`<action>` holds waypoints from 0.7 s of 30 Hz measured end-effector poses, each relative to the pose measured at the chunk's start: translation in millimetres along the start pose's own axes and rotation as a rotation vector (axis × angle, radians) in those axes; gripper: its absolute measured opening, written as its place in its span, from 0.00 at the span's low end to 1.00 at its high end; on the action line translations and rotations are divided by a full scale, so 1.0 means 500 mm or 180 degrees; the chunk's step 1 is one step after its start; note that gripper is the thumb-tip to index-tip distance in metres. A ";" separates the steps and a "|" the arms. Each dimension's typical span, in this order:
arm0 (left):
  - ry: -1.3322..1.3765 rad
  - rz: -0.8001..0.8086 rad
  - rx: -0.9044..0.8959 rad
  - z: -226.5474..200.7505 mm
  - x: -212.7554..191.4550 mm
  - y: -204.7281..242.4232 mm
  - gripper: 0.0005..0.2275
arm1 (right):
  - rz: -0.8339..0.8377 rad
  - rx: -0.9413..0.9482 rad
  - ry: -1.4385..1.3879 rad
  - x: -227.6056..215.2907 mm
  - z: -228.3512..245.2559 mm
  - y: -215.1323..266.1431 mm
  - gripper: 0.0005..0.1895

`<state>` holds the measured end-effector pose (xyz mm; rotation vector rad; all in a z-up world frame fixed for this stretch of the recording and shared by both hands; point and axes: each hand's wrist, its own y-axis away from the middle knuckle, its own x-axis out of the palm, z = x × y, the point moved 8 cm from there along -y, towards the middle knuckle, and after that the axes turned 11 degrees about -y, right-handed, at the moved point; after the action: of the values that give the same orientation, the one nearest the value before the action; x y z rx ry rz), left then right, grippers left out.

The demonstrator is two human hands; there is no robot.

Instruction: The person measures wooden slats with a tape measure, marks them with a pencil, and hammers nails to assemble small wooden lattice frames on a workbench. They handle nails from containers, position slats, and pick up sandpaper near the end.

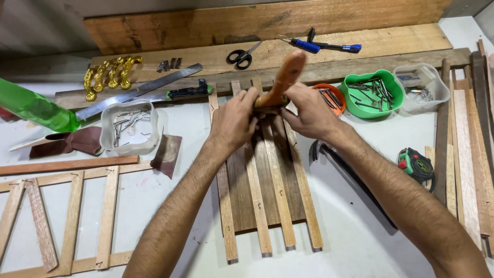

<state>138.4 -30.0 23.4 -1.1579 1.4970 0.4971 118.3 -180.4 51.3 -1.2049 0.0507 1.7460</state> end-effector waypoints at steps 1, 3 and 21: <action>0.0117 -0.0150 -0.0038 -0.003 -0.029 -0.001 0.16 | -0.0215 -0.0125 0.0085 -0.017 0.014 -0.003 0.17; 0.0503 -0.0481 0.0082 0.011 -0.065 0.006 0.17 | -0.0208 0.0041 -0.0489 -0.041 0.067 -0.028 0.18; 0.0823 0.0485 -0.1510 0.210 -0.087 0.406 0.26 | 0.1410 0.1639 -0.0856 0.348 0.155 -0.037 0.31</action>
<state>12.3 159.3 -24.0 -1.5250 1.7532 0.8665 72.5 -12.3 -28.4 -0.6022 0.6081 2.0888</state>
